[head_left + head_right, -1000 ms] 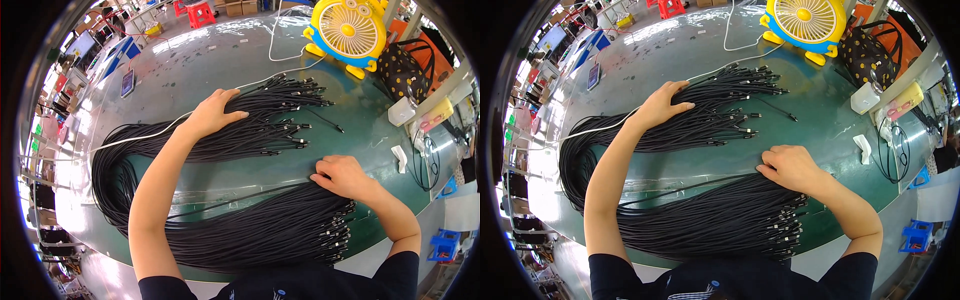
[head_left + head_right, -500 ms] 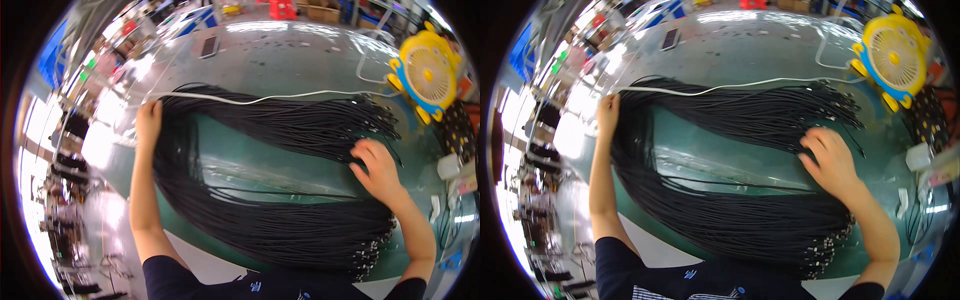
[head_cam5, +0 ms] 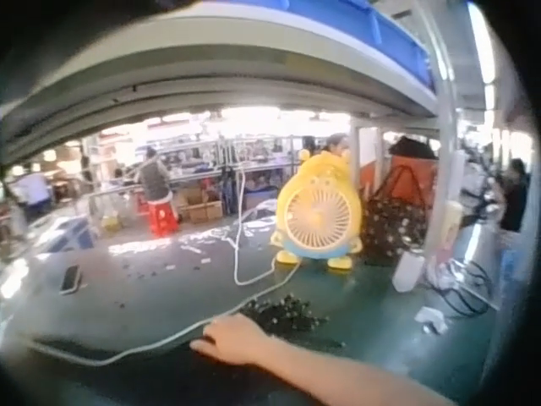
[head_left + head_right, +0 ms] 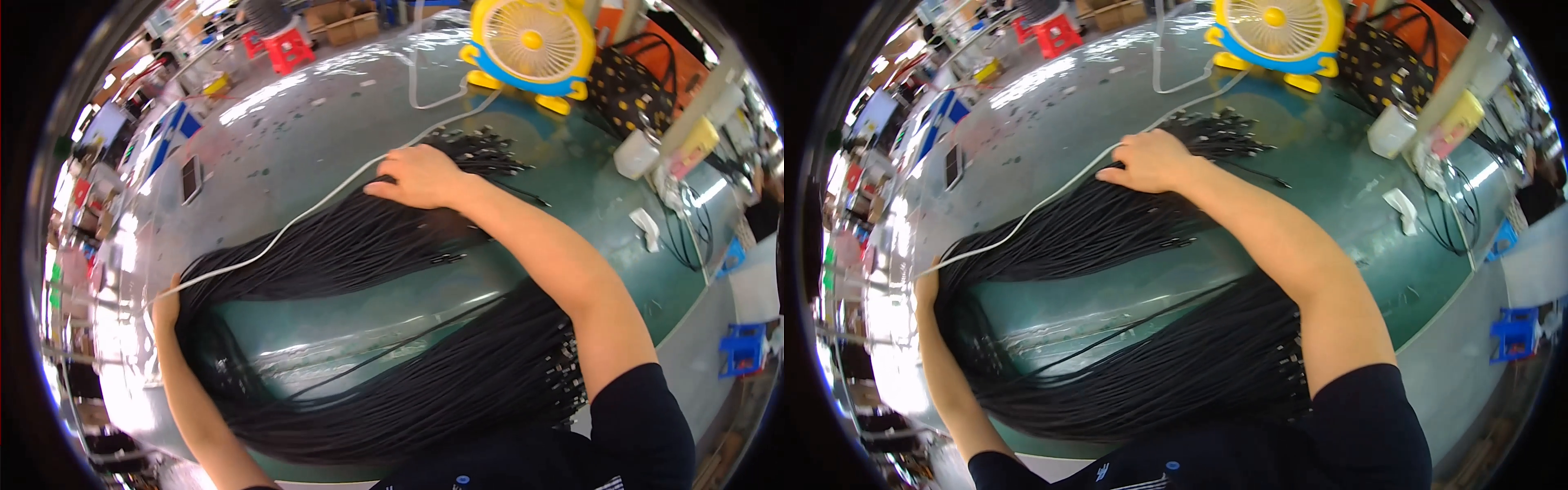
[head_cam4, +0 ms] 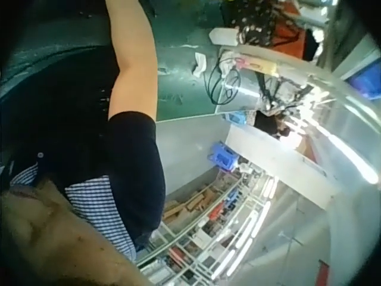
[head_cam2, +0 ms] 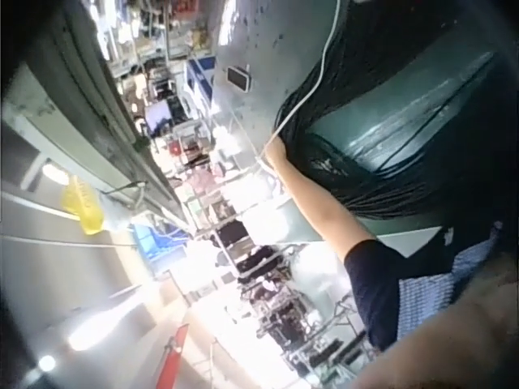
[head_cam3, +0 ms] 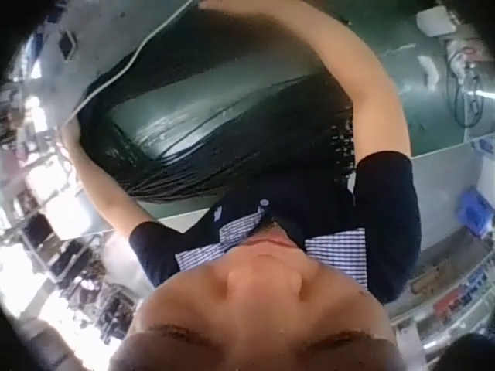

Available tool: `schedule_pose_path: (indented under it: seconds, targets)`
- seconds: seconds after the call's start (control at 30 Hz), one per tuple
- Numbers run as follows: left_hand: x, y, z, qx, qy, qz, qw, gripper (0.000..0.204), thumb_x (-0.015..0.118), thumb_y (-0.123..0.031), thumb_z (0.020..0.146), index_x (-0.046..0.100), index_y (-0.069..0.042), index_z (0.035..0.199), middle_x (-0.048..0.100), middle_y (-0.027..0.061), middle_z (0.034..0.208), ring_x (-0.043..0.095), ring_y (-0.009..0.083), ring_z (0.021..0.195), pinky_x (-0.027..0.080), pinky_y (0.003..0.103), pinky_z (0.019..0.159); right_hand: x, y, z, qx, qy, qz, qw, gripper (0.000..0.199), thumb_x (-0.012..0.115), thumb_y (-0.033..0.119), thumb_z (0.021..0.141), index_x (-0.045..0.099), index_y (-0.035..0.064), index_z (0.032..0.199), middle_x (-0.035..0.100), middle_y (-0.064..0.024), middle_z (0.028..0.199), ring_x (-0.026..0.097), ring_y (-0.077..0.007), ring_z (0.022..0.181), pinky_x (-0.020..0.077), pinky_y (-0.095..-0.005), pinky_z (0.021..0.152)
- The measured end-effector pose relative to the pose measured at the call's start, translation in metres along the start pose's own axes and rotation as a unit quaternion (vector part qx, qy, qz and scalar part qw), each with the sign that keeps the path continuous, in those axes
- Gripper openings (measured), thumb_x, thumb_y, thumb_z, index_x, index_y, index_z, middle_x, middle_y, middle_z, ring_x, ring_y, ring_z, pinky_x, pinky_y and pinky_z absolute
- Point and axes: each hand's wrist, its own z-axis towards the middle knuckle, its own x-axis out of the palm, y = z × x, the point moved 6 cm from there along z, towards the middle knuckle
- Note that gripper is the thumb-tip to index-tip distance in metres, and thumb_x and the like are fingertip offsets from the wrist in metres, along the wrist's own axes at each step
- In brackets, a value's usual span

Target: Cleaning the ends of multiple black data cables using a white cloth and solvent in a factory setting.

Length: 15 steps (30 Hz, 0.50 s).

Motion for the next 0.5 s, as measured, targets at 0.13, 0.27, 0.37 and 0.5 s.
schedule_pose_path:
  seconds: [0.13,0.27,0.37,0.5]
  targets:
    - [0.024,0.102,-0.004,0.049,-0.023,-0.041,0.998,0.066,0.034,-0.055,0.096,0.056,0.0,0.126,0.058,0.0303,0.119,0.053,0.0406,0.115,0.04,0.045,0.097,-0.016,0.027,0.006,-0.005,-0.019,0.02,1.0,0.054,0.046,0.054,0.089,0.07,0.0063,0.083,0.068,-0.0149,0.085,0.066,-0.0328,0.084,0.0517,-0.0424,0.073]
    - [0.025,-0.037,-0.048,0.056,0.041,-0.003,0.998,0.052,0.045,-0.042,0.096,0.057,-0.001,0.125,0.062,0.0244,0.113,0.057,0.0377,0.108,0.044,0.042,0.093,0.009,-0.012,-0.008,0.052,0.013,0.026,0.998,0.048,0.048,0.05,0.089,0.07,0.0079,0.089,0.068,-0.0134,0.089,0.065,-0.0329,0.085,0.0507,-0.0434,0.076]
    - [-0.025,-0.068,-0.026,0.095,-0.072,0.158,0.98,0.047,0.052,-0.047,0.091,0.06,-0.007,0.114,0.066,0.0179,0.101,0.06,0.0343,0.088,0.047,0.044,0.076,-0.012,-0.012,-0.031,-0.03,-0.197,0.112,0.974,0.03,0.055,0.034,0.087,0.068,0.0085,0.095,0.065,-0.0114,0.099,0.061,-0.0317,0.094,0.0493,-0.0416,0.081]
    - [-0.004,-0.044,-0.123,0.159,-0.207,0.335,0.905,0.041,0.062,-0.054,0.085,0.064,-0.016,0.1,0.07,0.0092,0.086,0.064,0.0299,0.061,0.05,0.045,0.053,-0.091,-0.071,-0.169,0.05,-0.165,0.053,0.984,0.017,0.054,0.006,0.078,0.064,0.0091,0.091,0.061,-0.0072,0.098,0.06,-0.028,0.095,0.0506,-0.0386,0.081]
